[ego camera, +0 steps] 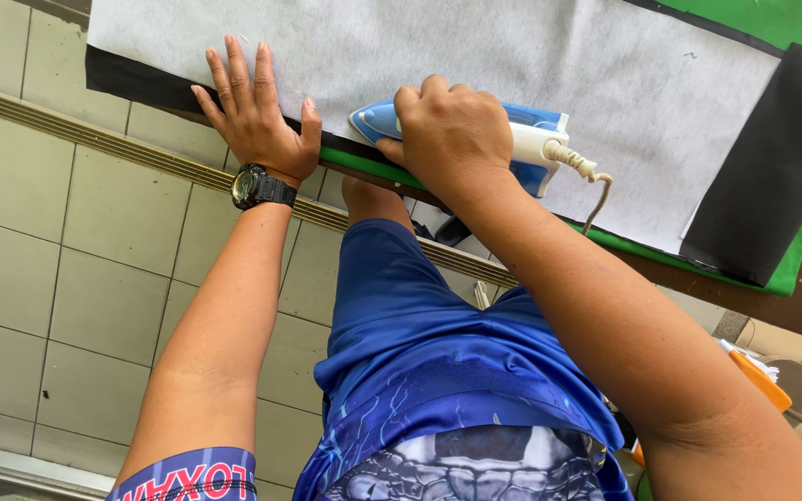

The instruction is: The person is ironing a white interfacing material onto a piece of black fabric on a green cutting mat.

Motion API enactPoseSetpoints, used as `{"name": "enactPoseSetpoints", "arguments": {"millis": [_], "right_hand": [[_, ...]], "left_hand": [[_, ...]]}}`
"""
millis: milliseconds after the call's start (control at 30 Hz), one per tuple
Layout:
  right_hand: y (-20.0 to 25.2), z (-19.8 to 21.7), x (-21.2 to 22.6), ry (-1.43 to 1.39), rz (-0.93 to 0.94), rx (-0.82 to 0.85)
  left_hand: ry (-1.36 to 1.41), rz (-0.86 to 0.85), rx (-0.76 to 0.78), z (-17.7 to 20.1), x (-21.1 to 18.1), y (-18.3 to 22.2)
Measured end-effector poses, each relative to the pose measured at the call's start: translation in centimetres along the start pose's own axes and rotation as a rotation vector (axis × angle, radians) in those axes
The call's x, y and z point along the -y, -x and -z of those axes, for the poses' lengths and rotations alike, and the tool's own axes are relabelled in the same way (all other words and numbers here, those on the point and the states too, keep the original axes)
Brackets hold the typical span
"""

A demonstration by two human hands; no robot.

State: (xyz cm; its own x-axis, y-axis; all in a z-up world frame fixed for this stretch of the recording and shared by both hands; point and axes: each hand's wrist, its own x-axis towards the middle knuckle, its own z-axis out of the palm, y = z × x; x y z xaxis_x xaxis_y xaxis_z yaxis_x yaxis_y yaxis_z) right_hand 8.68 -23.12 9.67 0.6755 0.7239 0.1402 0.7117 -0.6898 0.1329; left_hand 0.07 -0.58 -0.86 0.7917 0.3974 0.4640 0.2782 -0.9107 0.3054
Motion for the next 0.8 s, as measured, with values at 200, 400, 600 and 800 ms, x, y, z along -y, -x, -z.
{"name": "enactPoseSetpoints", "arguments": {"millis": [200, 400, 600, 800], "right_hand": [[-1.2, -0.2, 1.2, 0.007, 0.027, -0.011], [-2.6, -0.5, 2.4, -0.017, 0.013, -0.015], [-3.8, -0.9, 3.5, -0.046, 0.020, -0.002], [-3.9, -0.5, 3.4, -0.059, 0.035, -0.037]], "left_hand": [[0.003, -0.005, 0.012, 0.2, 0.0, 0.1], [0.014, -0.003, 0.000, 0.1, -0.1, 0.2], [0.041, 0.021, 0.042, 0.3, -0.2, 0.1], [0.020, -0.005, 0.025, 0.2, 0.2, 0.0]]}}
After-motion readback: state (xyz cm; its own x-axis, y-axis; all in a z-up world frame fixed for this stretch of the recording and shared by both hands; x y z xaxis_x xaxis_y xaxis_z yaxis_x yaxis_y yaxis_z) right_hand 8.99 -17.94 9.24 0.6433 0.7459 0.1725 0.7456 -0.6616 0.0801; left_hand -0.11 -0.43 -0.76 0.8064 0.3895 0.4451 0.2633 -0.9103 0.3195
